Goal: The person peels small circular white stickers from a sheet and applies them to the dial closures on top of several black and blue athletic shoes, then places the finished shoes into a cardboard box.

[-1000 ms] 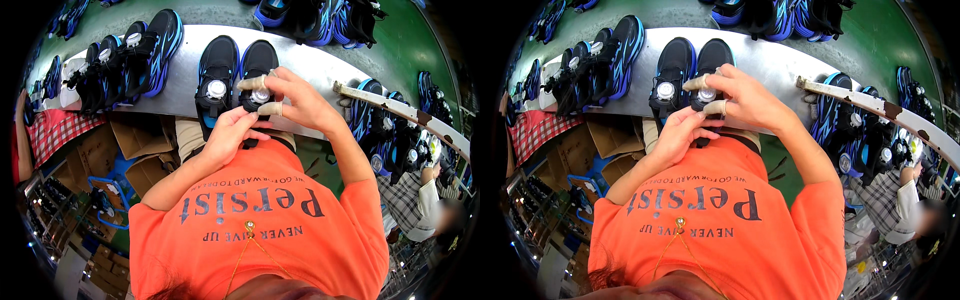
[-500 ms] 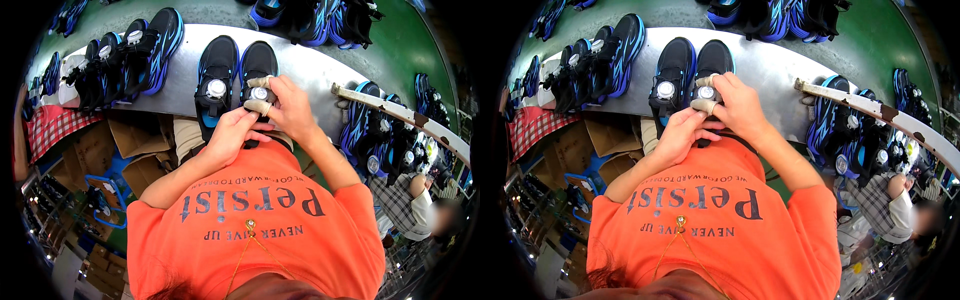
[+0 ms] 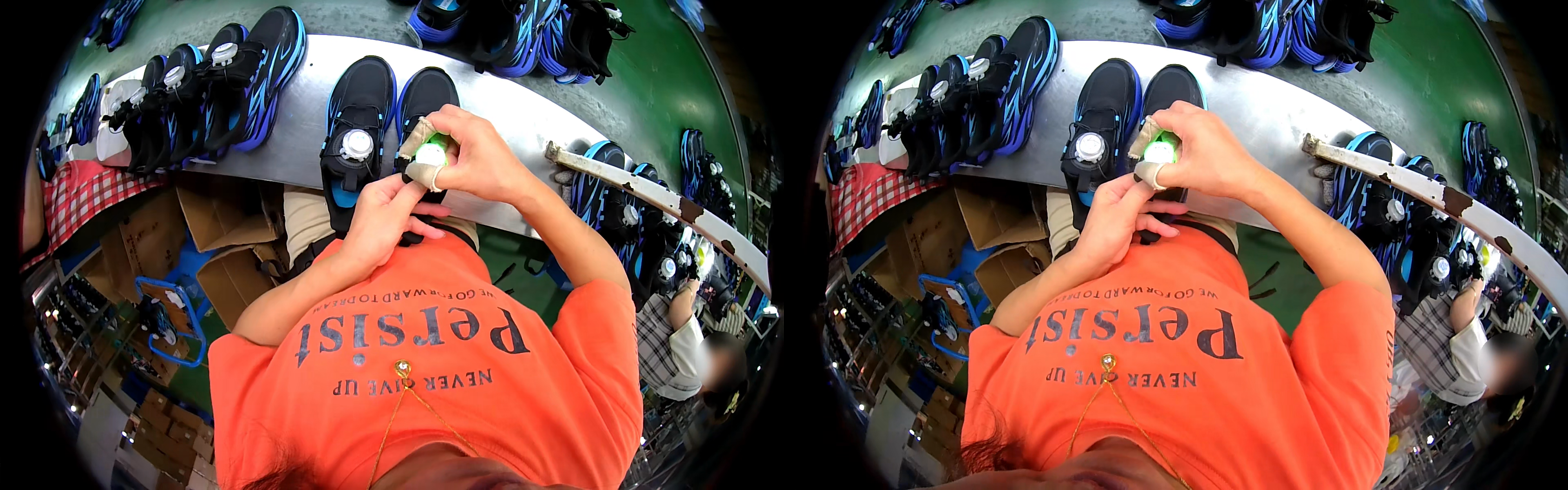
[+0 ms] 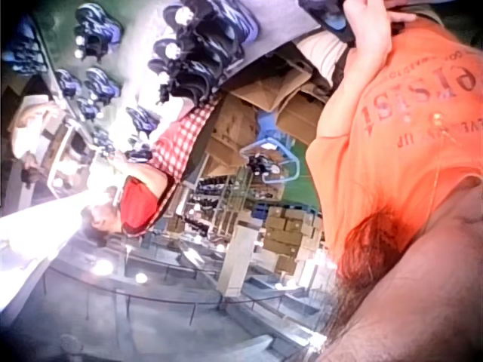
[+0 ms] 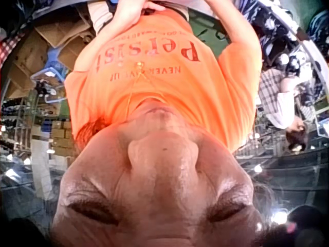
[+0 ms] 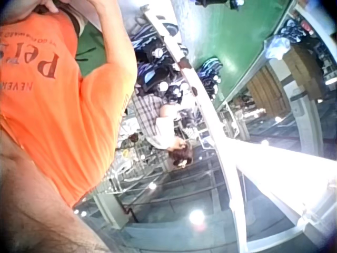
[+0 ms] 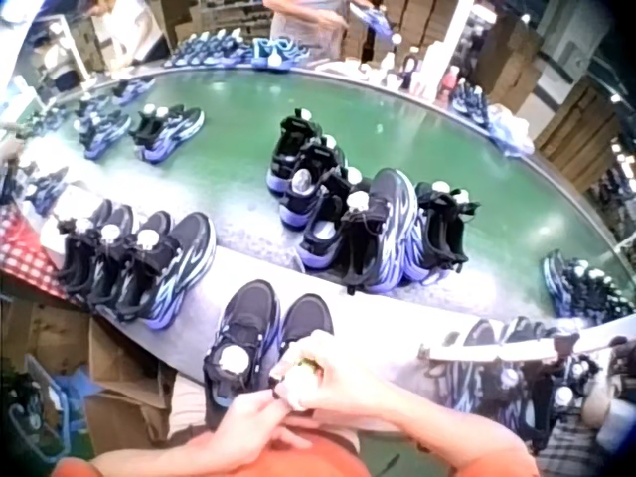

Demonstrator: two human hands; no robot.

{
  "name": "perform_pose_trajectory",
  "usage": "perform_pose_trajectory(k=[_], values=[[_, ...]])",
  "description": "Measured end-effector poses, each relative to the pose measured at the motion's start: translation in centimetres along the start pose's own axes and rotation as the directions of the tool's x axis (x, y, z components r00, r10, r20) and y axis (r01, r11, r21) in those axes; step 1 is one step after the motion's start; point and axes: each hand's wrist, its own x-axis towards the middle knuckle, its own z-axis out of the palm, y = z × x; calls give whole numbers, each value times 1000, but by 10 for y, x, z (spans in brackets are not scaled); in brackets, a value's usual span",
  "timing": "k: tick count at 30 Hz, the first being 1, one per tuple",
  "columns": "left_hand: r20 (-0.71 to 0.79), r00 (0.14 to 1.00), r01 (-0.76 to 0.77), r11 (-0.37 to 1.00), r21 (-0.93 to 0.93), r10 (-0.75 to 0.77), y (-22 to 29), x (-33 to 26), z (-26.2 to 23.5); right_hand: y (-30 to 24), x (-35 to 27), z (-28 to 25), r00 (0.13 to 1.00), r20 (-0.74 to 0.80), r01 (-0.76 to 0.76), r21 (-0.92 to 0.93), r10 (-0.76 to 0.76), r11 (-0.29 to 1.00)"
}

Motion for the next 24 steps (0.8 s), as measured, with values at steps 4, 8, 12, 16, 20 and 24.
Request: perform_pose_trajectory(k=[4, 8, 12, 16, 20, 24], values=[[67, 996, -47, 997, -60, 51, -5, -1, -7, -2, -7, -9, 997, 52, 60, 80, -64, 995], [76, 995, -60, 996, -72, 66, -5, -3, -5, -19, -17, -2, 979, -27, -204, -61, 203, 977], [89, 994, -54, 998, -24, 56, -4, -2, -5, -19, -18, 0, 986, -103, -88, 324, 128, 942], [69, 996, -46, 999, -21, 48, -5, -4, -2, -13, -20, 3, 979, -100, -158, 170, 177, 973], [60, 998, 14, 996, 91, -19, 6, -7, 1, -18, -20, 21, 945, -260, -198, 34, 200, 980], [195, 975, -205, 789, 579, 109, 53, -47, -20, -3, -4, -5, 983, -185, -13, -43, 5, 999]])
